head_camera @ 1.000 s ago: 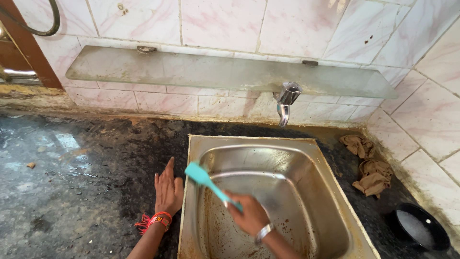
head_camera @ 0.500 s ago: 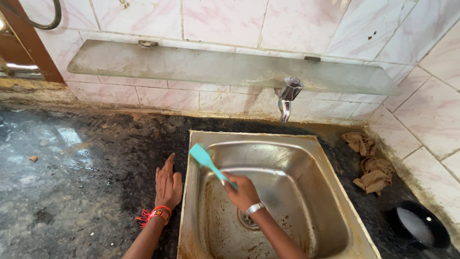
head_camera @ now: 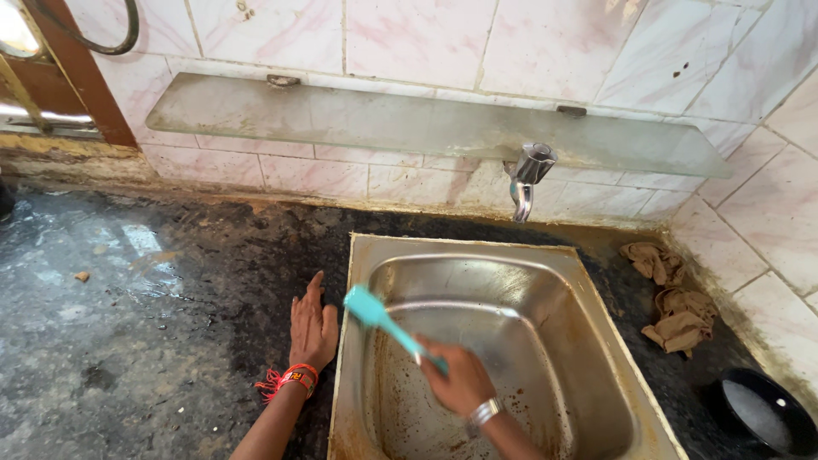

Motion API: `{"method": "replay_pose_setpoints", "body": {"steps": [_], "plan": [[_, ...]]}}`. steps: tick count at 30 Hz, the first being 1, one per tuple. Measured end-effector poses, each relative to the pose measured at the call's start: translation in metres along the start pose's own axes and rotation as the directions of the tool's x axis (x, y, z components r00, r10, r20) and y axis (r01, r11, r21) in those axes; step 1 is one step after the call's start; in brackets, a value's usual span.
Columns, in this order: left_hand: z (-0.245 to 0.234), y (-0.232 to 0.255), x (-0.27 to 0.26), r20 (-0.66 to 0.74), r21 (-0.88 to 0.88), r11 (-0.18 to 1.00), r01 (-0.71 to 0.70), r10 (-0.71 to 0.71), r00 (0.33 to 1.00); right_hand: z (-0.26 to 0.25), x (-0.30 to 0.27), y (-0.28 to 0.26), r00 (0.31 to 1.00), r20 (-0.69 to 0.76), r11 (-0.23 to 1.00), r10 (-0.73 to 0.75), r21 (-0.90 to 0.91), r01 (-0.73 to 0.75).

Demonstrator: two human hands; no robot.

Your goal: The person scrubs the interior of a stainless steel sink using a light blue brush. They repeatedly dip the brush into a small black bowl containing a white granular substance and continue scrubbing the sink basin and rim.

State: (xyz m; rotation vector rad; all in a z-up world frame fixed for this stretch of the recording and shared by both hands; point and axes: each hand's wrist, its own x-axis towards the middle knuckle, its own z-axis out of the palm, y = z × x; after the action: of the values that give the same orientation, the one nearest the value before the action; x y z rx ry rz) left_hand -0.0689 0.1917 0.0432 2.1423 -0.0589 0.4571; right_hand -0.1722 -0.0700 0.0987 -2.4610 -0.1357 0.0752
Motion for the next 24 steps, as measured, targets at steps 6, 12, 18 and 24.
{"method": "replay_pose_setpoints", "body": {"steps": [6, 12, 18, 24], "plan": [[0.000, -0.001, 0.001, 0.022, 0.020, 1.000, 0.005, -0.006, 1.000, -0.002, 0.085, -0.011, 0.992, -0.026, 0.988, 0.125, 0.090, -0.123], [0.000, -0.009, 0.002, 0.017, 0.054, 0.997, -0.054, 0.053, 0.998, -0.019, 0.057, -0.006, 0.994, -0.013, 0.993, -0.105, -0.064, 0.104], [-0.033, -0.014, 0.021, 0.173, -0.061, 0.998, 0.012, -0.001, 0.985, -0.081, -0.058, -0.019, 0.909, 0.416, 0.998, -0.038, 0.065, 0.012], [-0.076, 0.015, -0.030, 0.354, -0.121, 0.984, 0.134, -0.083, 0.931, -0.115, -0.113, -0.074, 0.901, 0.423, 0.995, -0.099, 0.056, 0.083]]}}
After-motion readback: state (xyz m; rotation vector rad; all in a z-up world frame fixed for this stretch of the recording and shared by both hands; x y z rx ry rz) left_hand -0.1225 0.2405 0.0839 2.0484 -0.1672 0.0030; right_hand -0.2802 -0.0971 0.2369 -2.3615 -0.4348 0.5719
